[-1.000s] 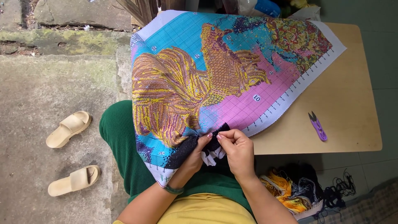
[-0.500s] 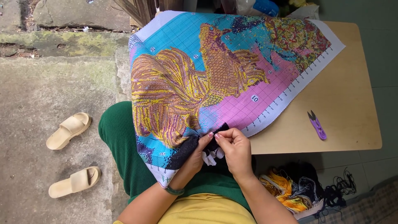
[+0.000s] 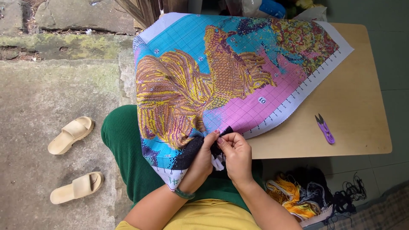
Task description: A person is cross-stitching on a large printed canvas using a needle and thread.
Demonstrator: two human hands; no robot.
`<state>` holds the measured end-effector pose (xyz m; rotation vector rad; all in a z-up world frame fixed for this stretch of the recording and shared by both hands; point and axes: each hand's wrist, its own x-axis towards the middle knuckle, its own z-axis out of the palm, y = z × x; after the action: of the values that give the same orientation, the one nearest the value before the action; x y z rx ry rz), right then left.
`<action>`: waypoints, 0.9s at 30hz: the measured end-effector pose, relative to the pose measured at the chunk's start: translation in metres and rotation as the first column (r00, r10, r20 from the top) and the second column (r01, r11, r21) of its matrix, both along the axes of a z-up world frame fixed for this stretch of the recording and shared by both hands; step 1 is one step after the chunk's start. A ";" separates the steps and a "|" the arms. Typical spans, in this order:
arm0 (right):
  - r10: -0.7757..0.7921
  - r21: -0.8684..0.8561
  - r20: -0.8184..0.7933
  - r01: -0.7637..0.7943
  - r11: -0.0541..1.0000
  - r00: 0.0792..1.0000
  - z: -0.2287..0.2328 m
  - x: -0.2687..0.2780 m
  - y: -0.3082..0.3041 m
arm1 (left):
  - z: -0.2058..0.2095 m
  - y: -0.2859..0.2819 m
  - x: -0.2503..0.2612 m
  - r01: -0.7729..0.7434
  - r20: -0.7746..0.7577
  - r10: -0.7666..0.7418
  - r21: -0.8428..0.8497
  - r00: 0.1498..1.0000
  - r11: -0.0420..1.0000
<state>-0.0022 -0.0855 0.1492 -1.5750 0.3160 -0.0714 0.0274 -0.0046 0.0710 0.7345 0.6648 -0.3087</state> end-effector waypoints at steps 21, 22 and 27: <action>-0.075 0.046 0.040 0.073 0.996 0.996 -0.001 0.001 0.010 | -0.022 -0.004 -0.002 -0.072 -0.098 0.066 -0.053 0.993 0.996; -0.075 0.061 0.035 0.072 0.995 0.997 -0.003 0.001 0.010 | -0.019 -0.003 -0.003 -0.068 -0.103 0.062 -0.052 0.993 0.996; -0.061 0.098 0.061 0.055 0.994 0.996 -0.015 0.002 0.007 | -0.022 -0.002 -0.007 -0.059 -0.062 0.055 -0.061 0.997 0.996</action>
<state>-0.0004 -0.0780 0.1345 -1.4654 0.3105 -0.1492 0.0202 -0.0068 0.0486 0.6473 0.7290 -0.2989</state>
